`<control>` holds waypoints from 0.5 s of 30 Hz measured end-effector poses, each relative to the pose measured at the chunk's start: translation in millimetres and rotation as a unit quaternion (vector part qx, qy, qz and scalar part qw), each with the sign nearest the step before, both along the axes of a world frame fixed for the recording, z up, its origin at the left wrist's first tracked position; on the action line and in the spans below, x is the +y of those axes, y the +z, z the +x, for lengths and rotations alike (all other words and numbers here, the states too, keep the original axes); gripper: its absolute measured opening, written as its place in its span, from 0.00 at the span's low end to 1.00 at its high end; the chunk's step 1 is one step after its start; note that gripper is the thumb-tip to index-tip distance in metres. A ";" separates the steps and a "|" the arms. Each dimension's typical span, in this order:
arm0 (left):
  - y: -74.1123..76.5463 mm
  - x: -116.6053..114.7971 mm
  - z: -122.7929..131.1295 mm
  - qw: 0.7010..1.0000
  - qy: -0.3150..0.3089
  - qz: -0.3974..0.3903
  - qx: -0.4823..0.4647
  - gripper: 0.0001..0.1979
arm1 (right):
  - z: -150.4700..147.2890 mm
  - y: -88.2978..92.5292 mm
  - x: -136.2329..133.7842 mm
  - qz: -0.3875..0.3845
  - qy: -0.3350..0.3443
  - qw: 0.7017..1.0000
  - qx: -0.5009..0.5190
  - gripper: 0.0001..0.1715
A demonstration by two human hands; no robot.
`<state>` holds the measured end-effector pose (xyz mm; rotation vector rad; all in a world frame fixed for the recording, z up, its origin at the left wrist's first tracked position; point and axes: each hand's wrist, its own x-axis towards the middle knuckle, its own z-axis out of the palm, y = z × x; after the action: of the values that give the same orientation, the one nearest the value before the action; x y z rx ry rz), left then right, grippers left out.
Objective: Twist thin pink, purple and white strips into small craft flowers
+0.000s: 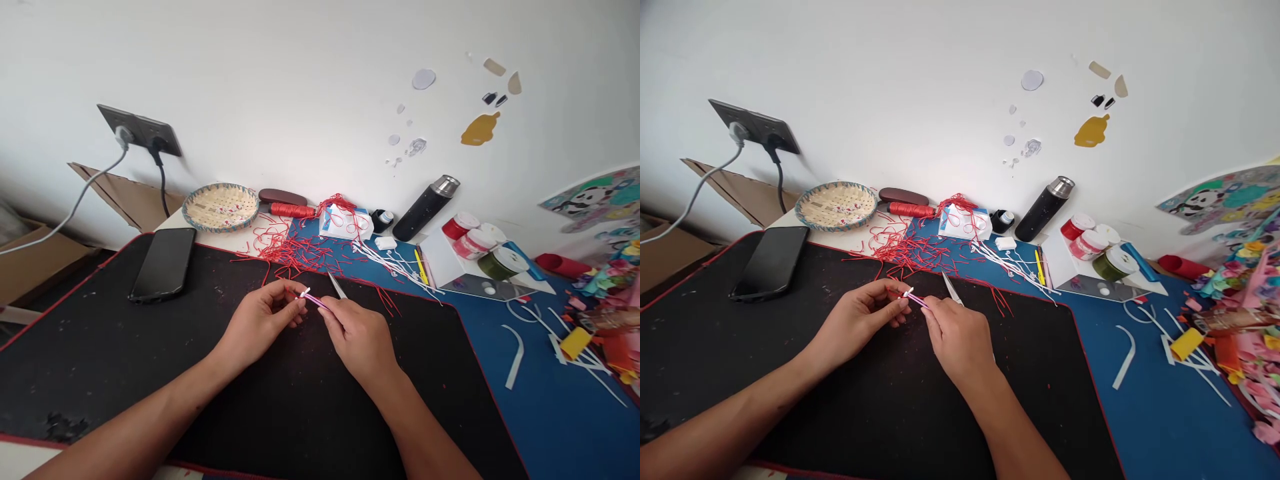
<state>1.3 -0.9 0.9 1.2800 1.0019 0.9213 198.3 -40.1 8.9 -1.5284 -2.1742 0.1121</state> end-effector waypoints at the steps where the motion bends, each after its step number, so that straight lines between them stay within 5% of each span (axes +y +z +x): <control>1: 0.9 0.6 -0.6 1.000 -0.008 -0.005 -0.003 0.13 | 0.4 0.6 -0.1 0.003 0.002 1.000 -0.011 0.19; 7: 1.4 3.9 -2.1 0.999 -0.033 -0.018 -0.006 0.14 | 0.6 1.7 -1.1 -0.002 0.004 0.998 -0.056 0.19; 15: -1.3 0.0 2.7 1.000 0.010 -0.017 -0.021 0.14 | -5.0 2.0 -4.4 -0.024 -0.007 1.000 -0.002 0.17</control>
<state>4.1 -0.9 -0.5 1.2208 0.9946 0.9386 193.4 -44.5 10.9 -1.5710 -2.1780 0.1587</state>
